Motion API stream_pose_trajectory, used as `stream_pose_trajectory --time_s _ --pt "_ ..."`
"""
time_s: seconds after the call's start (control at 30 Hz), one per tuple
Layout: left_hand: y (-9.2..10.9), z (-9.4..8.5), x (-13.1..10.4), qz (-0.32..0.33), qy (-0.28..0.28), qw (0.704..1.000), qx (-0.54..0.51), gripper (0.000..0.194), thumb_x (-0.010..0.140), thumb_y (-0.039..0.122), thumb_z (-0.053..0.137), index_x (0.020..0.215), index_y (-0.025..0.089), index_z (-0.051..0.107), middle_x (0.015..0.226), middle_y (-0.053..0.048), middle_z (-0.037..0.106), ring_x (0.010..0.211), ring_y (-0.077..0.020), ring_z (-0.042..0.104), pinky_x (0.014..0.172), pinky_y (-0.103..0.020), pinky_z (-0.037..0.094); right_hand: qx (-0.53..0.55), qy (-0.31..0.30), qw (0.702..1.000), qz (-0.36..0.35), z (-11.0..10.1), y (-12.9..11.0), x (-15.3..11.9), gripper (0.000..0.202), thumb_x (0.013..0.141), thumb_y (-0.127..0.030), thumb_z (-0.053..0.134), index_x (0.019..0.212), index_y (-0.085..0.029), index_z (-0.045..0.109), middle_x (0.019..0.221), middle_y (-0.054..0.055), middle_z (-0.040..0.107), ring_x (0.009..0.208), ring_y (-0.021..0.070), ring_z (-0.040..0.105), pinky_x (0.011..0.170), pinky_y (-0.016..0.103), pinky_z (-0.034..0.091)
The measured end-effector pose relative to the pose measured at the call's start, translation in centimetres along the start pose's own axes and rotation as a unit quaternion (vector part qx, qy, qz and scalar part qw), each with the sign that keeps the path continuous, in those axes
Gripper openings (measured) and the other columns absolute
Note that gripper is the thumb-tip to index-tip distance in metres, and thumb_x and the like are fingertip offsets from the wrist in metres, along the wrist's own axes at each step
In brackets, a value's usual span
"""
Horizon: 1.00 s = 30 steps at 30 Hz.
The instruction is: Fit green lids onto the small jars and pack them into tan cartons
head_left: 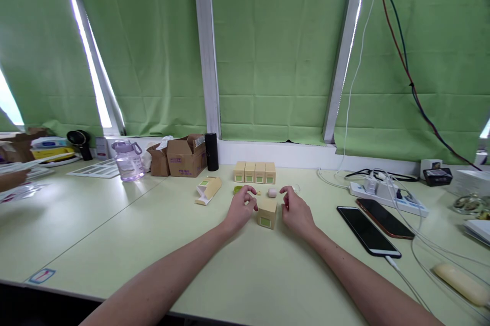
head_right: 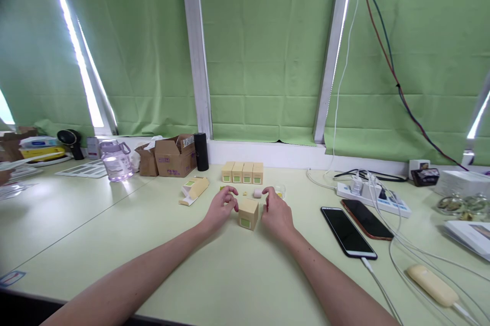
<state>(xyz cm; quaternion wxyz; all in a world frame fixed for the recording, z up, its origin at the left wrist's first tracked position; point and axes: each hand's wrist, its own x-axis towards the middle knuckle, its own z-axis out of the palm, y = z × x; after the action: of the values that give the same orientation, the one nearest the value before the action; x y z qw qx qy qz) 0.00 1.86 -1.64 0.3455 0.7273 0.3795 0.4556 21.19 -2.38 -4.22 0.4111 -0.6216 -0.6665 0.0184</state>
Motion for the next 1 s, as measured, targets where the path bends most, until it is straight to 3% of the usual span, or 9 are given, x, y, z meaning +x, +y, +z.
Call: stream_pose_trajectory --time_s 0.1,0.23,0.37,0.5,0.63,0.83,1.0 --pt "0.0 -0.1 0.1 -0.005 0.009 1.0 0.01 0.019 0.079 0.014 0.05 0.095 0.024 0.053 0.063 0.004 0.067 0.075 -0.021 0.064 0.078 -0.034 0.042 -0.04 -0.072 0.995 0.053 0.2 0.6 0.2 0.037 0.077 -0.006 0.054 0.107 -0.027 0.054 0.079 -0.001 0.064 0.073 0.0197 0.058 0.058 0.027 0.025" --pt "-0.1 0.1 0.0 -0.035 -0.006 0.999 0.013 0.022 0.077 0.012 0.051 0.097 0.022 0.054 0.063 0.002 0.07 0.07 -0.0197 0.064 0.072 -0.031 0.042 -0.053 -0.128 0.988 0.069 -0.1 0.2 0.3 0.037 0.077 -0.006 0.058 0.107 -0.027 0.055 0.085 -0.001 0.067 0.077 0.0186 0.058 0.06 0.027 0.024" --pt "0.3 0.3 -0.3 -0.064 -0.028 0.998 0.002 0.024 0.079 0.011 0.05 0.1 0.02 0.054 0.061 0.001 0.071 0.063 -0.0182 0.063 0.065 -0.028 0.04 -0.011 -0.194 0.979 0.069 -1.0 -0.2 0.6 0.054 0.072 -0.005 0.06 0.12 -0.029 0.051 0.101 -0.001 0.066 0.078 0.0158 0.06 0.062 0.025 0.03" --pt "0.6 -0.1 -0.2 -0.059 -0.005 0.998 0.031 0.022 0.079 0.01 0.049 0.098 0.021 0.053 0.063 0.002 0.071 0.055 -0.0146 0.054 0.059 -0.026 0.036 0.1 -0.252 0.962 0.028 -1.9 -0.1 0.8 0.075 0.068 -0.012 0.07 0.135 -0.03 0.042 0.126 0.004 0.057 0.079 0.0142 0.061 0.067 0.026 0.041" --pt "0.2 -0.5 0.2 -0.067 0.015 0.997 0.044 0.023 0.079 0.009 0.047 0.098 0.021 0.052 0.064 0.003 0.07 0.051 -0.0126 0.045 0.056 -0.025 0.034 0.212 -0.245 0.946 -0.001 -1.6 -0.7 0.6 0.073 0.066 -0.014 0.071 0.132 -0.026 0.043 0.136 0.008 0.053 0.086 0.0159 0.062 0.075 0.03 0.05" --pt "0.0 -0.6 0.4 -0.062 0.024 0.996 0.056 0.024 0.078 0.009 0.047 0.099 0.021 0.053 0.064 0.002 0.07 0.055 -0.0138 0.05 0.057 -0.025 0.035 0.231 -0.224 0.947 0.001 -0.4 -1.7 1.6 0.058 0.06 -0.007 0.071 0.113 -0.023 0.054 0.109 0.003 0.066 0.08 0.0162 0.063 0.071 0.028 0.051" --pt "-0.2 -0.6 0.4 -0.072 0.011 0.996 0.05 0.025 0.078 0.009 0.047 0.099 0.022 0.051 0.064 0.004 0.069 0.051 -0.0127 0.046 0.052 -0.024 0.033 0.199 -0.091 0.975 0.049 -1.7 -0.6 6.6 0.058 0.06 -0.008 0.076 0.112 -0.023 0.057 0.11 0.002 0.07 0.077 0.0145 0.065 0.07 0.027 0.053"
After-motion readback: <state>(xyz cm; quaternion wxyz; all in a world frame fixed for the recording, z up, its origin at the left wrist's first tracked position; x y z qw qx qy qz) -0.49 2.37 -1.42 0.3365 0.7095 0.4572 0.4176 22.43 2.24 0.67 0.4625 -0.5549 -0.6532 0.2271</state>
